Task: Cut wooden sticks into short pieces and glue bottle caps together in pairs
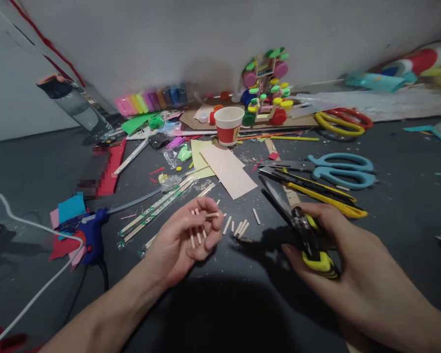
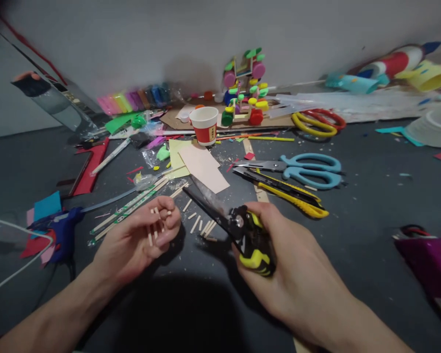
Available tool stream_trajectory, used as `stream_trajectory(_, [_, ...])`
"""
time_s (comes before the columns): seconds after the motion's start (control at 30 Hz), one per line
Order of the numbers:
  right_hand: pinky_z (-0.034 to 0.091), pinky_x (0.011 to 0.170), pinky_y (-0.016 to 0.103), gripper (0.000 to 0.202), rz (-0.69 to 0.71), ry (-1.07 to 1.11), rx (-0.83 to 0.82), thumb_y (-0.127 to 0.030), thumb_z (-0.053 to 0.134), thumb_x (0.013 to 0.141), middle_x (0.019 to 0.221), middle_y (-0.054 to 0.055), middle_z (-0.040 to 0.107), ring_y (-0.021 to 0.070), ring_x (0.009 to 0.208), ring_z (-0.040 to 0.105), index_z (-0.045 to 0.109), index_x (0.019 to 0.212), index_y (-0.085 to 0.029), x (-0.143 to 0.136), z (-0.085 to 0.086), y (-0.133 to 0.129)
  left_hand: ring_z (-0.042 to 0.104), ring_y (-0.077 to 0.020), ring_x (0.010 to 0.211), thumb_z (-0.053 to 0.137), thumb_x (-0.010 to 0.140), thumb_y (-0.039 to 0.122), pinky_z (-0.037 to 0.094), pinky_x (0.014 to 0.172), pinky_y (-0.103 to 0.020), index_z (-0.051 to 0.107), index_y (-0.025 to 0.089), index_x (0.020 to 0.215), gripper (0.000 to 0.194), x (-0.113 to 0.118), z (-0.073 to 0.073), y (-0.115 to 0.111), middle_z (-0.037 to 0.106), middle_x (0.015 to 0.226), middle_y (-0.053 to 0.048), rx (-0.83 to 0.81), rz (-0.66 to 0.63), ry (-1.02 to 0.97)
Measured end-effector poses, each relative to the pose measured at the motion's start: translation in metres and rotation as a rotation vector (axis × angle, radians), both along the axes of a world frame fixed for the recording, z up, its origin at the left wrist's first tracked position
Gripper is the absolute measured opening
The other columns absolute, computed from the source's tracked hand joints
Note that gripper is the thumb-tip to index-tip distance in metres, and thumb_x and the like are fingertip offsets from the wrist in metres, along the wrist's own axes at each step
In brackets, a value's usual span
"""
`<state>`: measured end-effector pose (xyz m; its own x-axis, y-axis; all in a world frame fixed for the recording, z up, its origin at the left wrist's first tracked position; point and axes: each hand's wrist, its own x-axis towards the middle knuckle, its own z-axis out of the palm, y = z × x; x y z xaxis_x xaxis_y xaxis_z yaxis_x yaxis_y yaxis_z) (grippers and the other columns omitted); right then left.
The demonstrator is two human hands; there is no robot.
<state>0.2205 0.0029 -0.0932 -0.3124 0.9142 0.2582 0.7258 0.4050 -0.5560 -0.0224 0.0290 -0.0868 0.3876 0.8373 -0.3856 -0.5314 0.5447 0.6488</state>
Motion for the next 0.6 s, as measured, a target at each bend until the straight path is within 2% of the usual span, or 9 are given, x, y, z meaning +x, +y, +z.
stream_trajectory(0.1, [0.050, 0.058, 0.024, 0.027, -0.011, -0.004, 0.011, -0.029, 0.058, 0.089, 0.089, 0.001, 0.069, 0.0175, 0.069, 0.067, 0.050, 0.114, -0.023, 0.000, 0.001, 0.002, 0.040, -0.0042, 0.051, 0.074, 0.078, 0.027, 0.016, 0.039, -0.012, 0.052, 0.015, 0.070, 0.026, -0.001, -0.001, 0.004, 0.047, 0.067, 0.004, -0.036, -0.010, 0.022])
stream_trajectory(0.2, [0.051, 0.059, 0.025, 0.026, -0.018, -0.039, 0.029, -0.029, 0.057, 0.089, 0.091, 0.003, 0.069, 0.0188, 0.071, 0.069, 0.049, 0.113, -0.022, 0.000, 0.003, 0.003, 0.029, -0.0030, 0.046, 0.072, 0.083, 0.040, 0.011, 0.038, -0.014, 0.043, 0.016, 0.062, 0.043, 0.001, -0.007, 0.006, 0.039, 0.059, 0.006, -0.027, -0.046, 0.160])
stream_trajectory(0.33, [0.052, 0.061, 0.024, 0.026, -0.010, -0.047, 0.020, -0.028, 0.056, 0.089, 0.095, 0.004, 0.070, 0.0197, 0.076, 0.070, 0.049, 0.114, -0.023, 0.002, 0.003, 0.003, 0.021, -0.0045, 0.043, 0.068, 0.086, 0.046, 0.010, 0.040, -0.017, 0.051, 0.019, 0.075, 0.034, 0.004, -0.013, 0.006, 0.037, 0.057, 0.009, 0.046, -0.109, 0.359])
stream_trajectory(0.4, [0.052, 0.063, 0.024, 0.027, -0.010, -0.038, -0.003, -0.025, 0.056, 0.090, 0.098, 0.003, 0.070, 0.0194, 0.079, 0.070, 0.048, 0.116, -0.024, 0.002, 0.003, 0.003, 0.026, -0.0070, 0.046, 0.066, 0.087, 0.043, 0.019, 0.044, -0.019, 0.058, 0.019, 0.083, 0.026, 0.006, -0.015, 0.005, 0.038, 0.058, 0.009, 0.212, -0.148, 0.597])
stream_trajectory(0.47, [0.052, 0.064, 0.024, 0.029, -0.009, -0.028, -0.017, -0.025, 0.057, 0.090, 0.098, 0.003, 0.070, 0.0195, 0.080, 0.070, 0.048, 0.118, -0.024, 0.002, 0.002, 0.002, 0.037, -0.0107, 0.052, 0.067, 0.088, 0.039, 0.026, 0.052, -0.022, 0.064, 0.019, 0.089, 0.020, 0.008, -0.017, 0.003, 0.043, 0.058, 0.007, 0.436, -0.217, 0.936])
stream_trajectory(0.53, [0.053, 0.065, 0.025, 0.030, -0.008, -0.032, -0.025, -0.026, 0.057, 0.089, 0.100, 0.003, 0.070, 0.0202, 0.082, 0.070, 0.048, 0.118, -0.024, 0.002, 0.002, 0.002, 0.046, -0.0151, 0.059, 0.068, 0.087, 0.035, 0.028, 0.058, -0.026, 0.066, 0.021, 0.092, 0.016, 0.010, -0.018, 0.001, 0.051, 0.061, 0.004, 0.615, -0.310, 1.254])
stream_trajectory(0.6, [0.052, 0.064, 0.026, 0.029, 0.001, -0.026, -0.008, -0.026, 0.057, 0.089, 0.098, 0.003, 0.069, 0.0201, 0.081, 0.070, 0.048, 0.117, -0.024, 0.001, 0.002, 0.002, 0.052, -0.0188, 0.063, 0.063, 0.090, 0.034, 0.028, 0.061, -0.028, 0.064, 0.022, 0.093, 0.013, 0.013, -0.019, 0.001, 0.059, 0.067, 0.000, 0.709, -0.414, 1.463])
